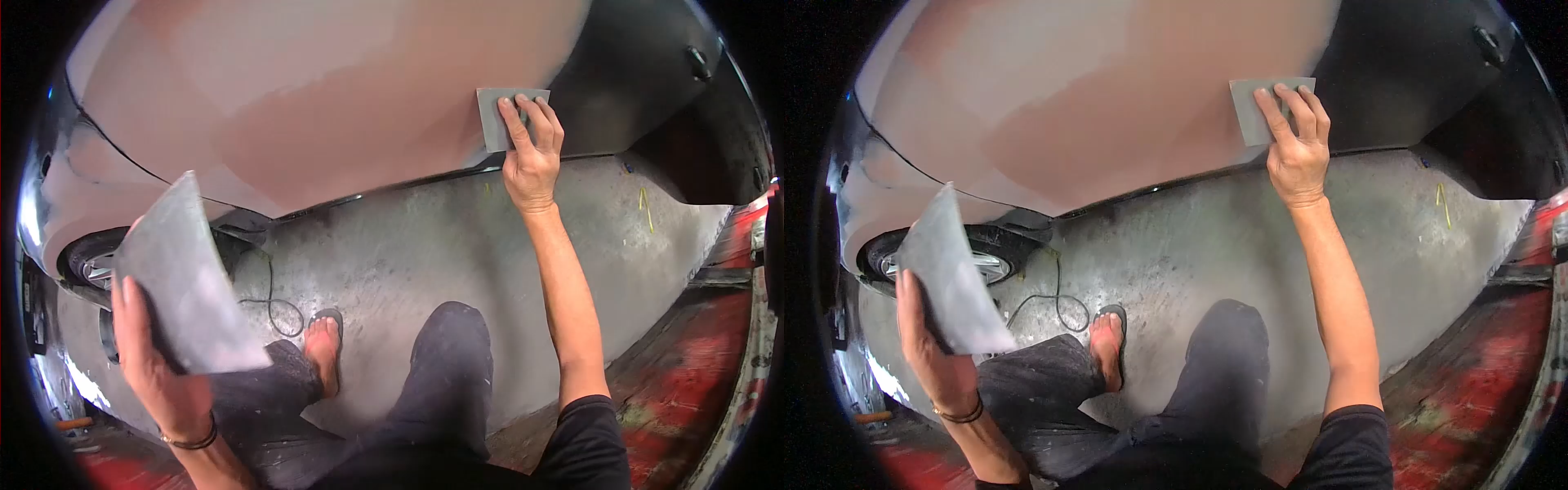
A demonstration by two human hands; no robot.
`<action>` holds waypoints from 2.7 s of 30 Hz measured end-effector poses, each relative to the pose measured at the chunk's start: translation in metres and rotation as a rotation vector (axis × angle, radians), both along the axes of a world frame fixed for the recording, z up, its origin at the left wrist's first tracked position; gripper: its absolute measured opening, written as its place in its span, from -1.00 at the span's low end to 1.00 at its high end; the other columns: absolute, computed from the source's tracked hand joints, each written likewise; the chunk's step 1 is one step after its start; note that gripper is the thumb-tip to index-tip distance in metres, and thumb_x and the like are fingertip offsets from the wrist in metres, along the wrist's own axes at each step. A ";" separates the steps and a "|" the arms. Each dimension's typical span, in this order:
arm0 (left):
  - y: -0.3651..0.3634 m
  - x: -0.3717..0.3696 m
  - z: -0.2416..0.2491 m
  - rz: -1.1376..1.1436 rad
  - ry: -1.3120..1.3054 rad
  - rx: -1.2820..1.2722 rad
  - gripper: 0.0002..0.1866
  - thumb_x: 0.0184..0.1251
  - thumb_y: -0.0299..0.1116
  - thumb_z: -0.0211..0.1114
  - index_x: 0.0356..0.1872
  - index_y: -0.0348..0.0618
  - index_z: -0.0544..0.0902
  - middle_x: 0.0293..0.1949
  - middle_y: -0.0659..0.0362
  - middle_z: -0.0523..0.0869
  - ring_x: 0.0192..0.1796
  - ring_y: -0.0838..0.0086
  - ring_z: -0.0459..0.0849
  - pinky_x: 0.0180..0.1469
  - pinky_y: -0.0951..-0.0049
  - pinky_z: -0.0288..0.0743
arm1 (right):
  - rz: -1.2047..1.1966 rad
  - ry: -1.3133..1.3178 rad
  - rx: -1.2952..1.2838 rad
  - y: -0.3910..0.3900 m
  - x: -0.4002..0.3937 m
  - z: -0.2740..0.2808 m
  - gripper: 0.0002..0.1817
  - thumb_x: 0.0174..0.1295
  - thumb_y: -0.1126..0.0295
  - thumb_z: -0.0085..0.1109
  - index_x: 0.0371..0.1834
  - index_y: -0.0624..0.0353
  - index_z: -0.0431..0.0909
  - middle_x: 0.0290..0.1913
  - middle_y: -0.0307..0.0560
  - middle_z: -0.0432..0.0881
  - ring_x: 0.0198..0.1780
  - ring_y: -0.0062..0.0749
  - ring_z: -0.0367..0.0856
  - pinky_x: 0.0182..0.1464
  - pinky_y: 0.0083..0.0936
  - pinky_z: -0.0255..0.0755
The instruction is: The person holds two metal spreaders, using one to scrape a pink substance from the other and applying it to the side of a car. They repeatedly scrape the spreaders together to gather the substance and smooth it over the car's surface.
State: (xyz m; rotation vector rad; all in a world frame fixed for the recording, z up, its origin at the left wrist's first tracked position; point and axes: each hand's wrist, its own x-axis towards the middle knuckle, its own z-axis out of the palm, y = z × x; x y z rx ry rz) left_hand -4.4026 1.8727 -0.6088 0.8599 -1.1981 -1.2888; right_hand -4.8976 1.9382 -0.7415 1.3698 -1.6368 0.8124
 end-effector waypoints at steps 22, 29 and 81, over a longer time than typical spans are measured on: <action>0.018 -0.017 -0.004 0.059 0.157 0.084 -0.44 0.77 -0.52 0.25 0.66 -0.51 0.45 0.70 -0.13 0.48 0.63 0.25 0.54 0.70 0.21 0.39 | 0.104 -0.242 0.102 0.051 0.028 -0.030 -0.17 0.13 0.76 0.13 0.55 -0.03 0.71 0.49 -0.01 0.63 0.56 0.14 0.53 0.65 0.06 0.34; 0.016 -0.085 0.010 -0.289 0.232 0.072 -0.48 0.88 -0.25 0.17 0.63 -0.36 0.50 0.48 0.12 0.69 0.49 0.44 0.61 0.60 0.35 0.40 | 0.067 0.148 -0.123 0.031 0.009 0.204 -0.29 0.29 0.73 0.13 0.52 -0.02 0.72 0.48 -0.09 0.65 0.55 0.02 0.55 0.62 -0.05 0.36; 0.002 0.072 -0.004 0.417 -0.616 -0.471 -0.42 0.81 -0.41 0.19 0.75 -0.11 0.45 0.35 -0.08 0.75 0.24 0.24 0.83 0.13 0.33 0.88 | -0.004 -0.425 0.129 0.022 0.029 -0.190 -0.19 0.24 0.72 0.35 0.62 -0.06 0.62 0.55 -0.06 0.54 0.60 0.11 0.47 0.59 -0.10 0.50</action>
